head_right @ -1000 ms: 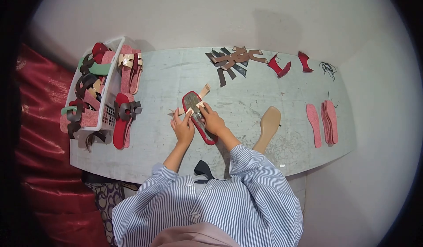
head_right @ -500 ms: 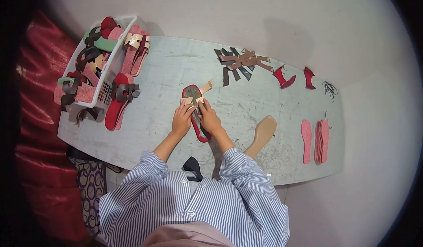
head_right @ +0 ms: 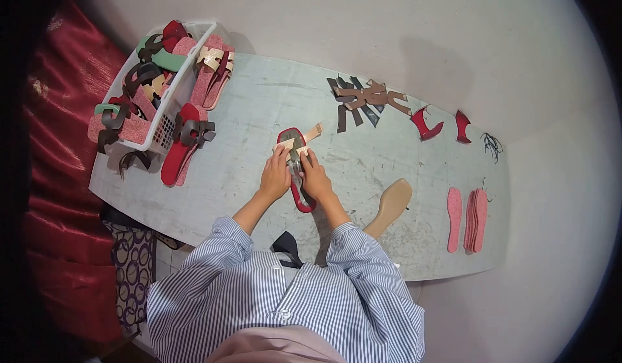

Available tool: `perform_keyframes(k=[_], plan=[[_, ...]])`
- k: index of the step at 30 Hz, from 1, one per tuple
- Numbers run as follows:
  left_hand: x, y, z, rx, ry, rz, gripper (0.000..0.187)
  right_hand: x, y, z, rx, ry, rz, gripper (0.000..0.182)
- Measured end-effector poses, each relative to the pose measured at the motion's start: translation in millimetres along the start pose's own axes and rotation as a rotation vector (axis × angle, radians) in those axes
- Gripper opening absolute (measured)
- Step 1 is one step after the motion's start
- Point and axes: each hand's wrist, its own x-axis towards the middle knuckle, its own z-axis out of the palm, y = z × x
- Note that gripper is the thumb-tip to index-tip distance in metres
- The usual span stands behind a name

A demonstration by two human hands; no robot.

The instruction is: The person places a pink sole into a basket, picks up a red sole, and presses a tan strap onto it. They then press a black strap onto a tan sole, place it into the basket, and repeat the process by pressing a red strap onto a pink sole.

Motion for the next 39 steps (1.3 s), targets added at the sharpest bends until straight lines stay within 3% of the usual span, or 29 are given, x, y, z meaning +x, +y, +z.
perform_keyframes(k=[7,22,28,32,34,35,36,38,39], plan=[[-4.1,-6.1,7.8,0.154,-0.081,-0.051,0.054,0.2,-6.5,-8.2,0.037,-0.046,0.040,0.057],[-4.9,-6.8,-1.4,0.168,-0.207,-0.059,0.052,9.8,-13.3,-22.3,-0.250,-0.074,-0.007,0.052],[-5.1,-7.5,-3.7,0.106,-0.216,-0.061,0.050,38.6,4.5,-22.0,-0.132,0.052,-0.055,0.023],[-5.7,-9.1,-2.8,0.103,-0.225,-0.062,0.051,56.2,18.2,-10.5,0.223,0.184,0.090,0.008],[-5.7,-9.3,-3.5,0.107,-0.224,-0.063,0.051,65.5,21.9,-8.1,0.387,0.075,0.205,0.015],[-5.7,-9.9,-3.8,0.082,-0.234,-0.061,0.051,64.9,24.6,-5.7,0.197,0.149,0.224,0.043],[-5.5,-9.6,-4.5,0.055,-0.246,-0.060,0.051,67.4,22.1,-9.1,0.202,0.155,0.220,0.043],[-5.7,-9.0,-4.6,0.038,-0.251,-0.063,0.051,70.9,19.1,-16.4,0.179,0.137,0.373,0.077],[-5.6,-9.3,-3.7,0.054,-0.235,-0.056,0.051,71.8,22.6,-15.2,0.183,0.141,0.373,0.077]])
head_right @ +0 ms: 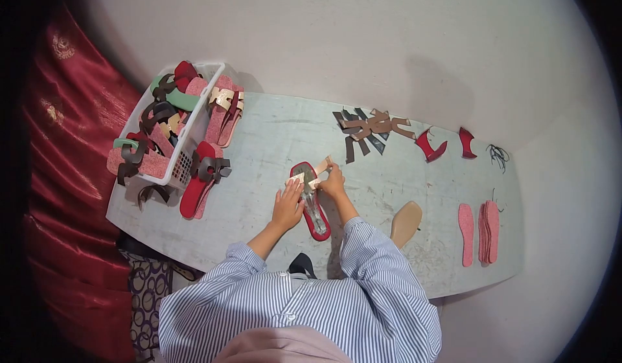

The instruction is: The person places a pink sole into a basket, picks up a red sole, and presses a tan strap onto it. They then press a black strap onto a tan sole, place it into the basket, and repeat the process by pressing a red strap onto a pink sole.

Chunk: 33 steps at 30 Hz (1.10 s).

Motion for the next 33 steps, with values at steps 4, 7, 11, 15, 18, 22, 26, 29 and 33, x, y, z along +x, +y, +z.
perform_keyframes(k=[4,7,11,15,18,22,26,29,33], plan=[[-0.1,-1.0,-1.6,-0.022,0.014,0.007,0.049,4.6,10.4,6.5,0.156,0.029,-0.212,0.097],[-0.6,-0.7,-3.1,-0.036,0.018,0.012,0.048,5.4,15.3,13.0,0.208,0.041,-0.331,0.100],[-0.3,-1.3,-3.6,-0.054,0.011,0.011,0.046,-7.5,2.6,6.9,0.220,-0.037,-0.246,0.089],[-0.5,-3.2,-2.3,-0.068,0.003,0.009,0.046,-5.5,7.6,11.6,0.099,-0.078,-0.414,0.074],[-1.3,-3.8,-2.7,-0.099,0.010,0.008,0.044,-14.6,-3.0,9.2,-0.104,-0.150,-0.442,0.065],[-1.4,-0.9,-5.4,-0.145,0.030,-0.001,0.040,-20.8,-10.7,7.9,-0.139,-0.159,-0.381,0.063],[-1.2,-3.2,-4.3,-0.173,0.015,0.003,0.041,-20.5,-4.7,12.2,-0.184,-0.147,-0.366,0.056],[-0.7,-3.8,-3.7,-0.171,0.020,0.014,0.040,-23.9,-4.4,10.1,-0.223,-0.139,-0.369,0.053],[-0.9,-1.7,-4.1,-0.158,0.027,0.014,0.040,-27.7,-2.9,10.6,-0.290,-0.086,-0.418,0.058]])
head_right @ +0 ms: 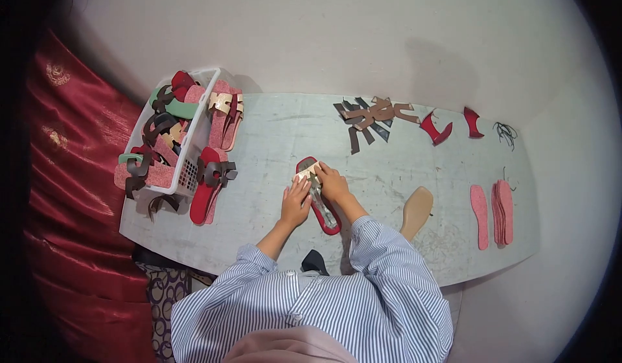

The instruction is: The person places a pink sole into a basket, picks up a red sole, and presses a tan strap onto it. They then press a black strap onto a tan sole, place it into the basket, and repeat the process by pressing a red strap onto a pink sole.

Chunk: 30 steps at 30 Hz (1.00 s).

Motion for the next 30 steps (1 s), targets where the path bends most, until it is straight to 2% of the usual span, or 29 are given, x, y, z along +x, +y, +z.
perform_keyframes(k=[7,9,12,17,22,27,30], plan=[[0.6,1.4,3.2,0.056,0.027,0.008,0.039,-5.0,-8.5,-3.5,-0.101,0.048,-0.024,0.049],[1.3,1.9,3.6,0.073,0.019,0.007,0.039,-1.7,-9.1,-2.9,-0.198,0.136,-0.120,0.042],[1.2,0.4,5.2,0.070,0.035,0.020,0.039,3.5,-8.4,-3.4,-0.268,0.152,-0.195,0.036],[2.3,-2.2,6.9,0.034,0.141,0.072,0.036,-0.8,-18.7,-14.3,-0.248,0.083,-0.215,0.034],[2.7,-3.1,6.2,0.064,0.157,0.090,0.034,1.6,-20.9,-16.5,-0.252,0.060,-0.217,0.034],[3.2,-3.6,6.6,0.042,0.162,0.094,0.033,4.4,-19.3,-15.6,-0.110,0.013,-0.123,0.027],[4.1,-3.6,5.9,0.058,0.152,0.090,0.034,-2.0,-19.0,-14.6,-0.075,0.053,-0.142,0.027]])
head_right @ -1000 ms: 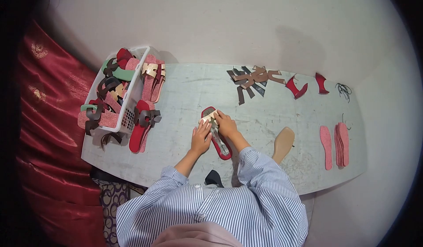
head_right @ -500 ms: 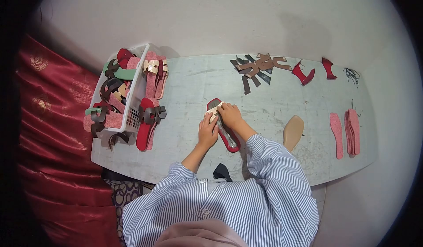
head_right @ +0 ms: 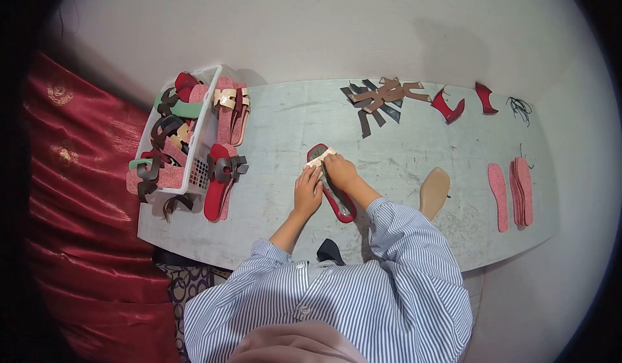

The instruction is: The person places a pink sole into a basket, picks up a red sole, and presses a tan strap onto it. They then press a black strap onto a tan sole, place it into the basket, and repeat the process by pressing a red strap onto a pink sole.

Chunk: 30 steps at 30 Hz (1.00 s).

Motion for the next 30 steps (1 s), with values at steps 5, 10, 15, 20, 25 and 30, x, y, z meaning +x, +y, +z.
perform_keyframes(k=[5,10,15,20,25,30], plan=[[0.4,-4.0,2.4,-0.071,0.041,-0.050,0.031,-2.4,6.1,0.0,0.013,-0.021,-0.025,0.032],[4.8,-2.5,2.3,-0.032,0.083,-0.030,0.027,-1.2,7.9,-0.5,0.031,-0.054,-0.027,0.033],[7.0,-7.5,2.6,0.006,0.088,0.022,0.025,-1.1,9.6,6.2,0.052,0.001,-0.035,0.033],[4.8,-9.4,2.4,-0.063,0.085,0.040,0.023,-2.2,8.3,2.6,0.052,-0.032,-0.019,0.037],[4.9,-8.8,2.7,-0.028,0.079,0.108,0.022,-3.1,8.5,4.4,0.059,0.004,-0.021,0.037],[6.3,-6.9,0.8,0.035,0.079,0.144,0.022,-3.1,9.6,-0.5,0.096,-0.032,0.003,0.029]])
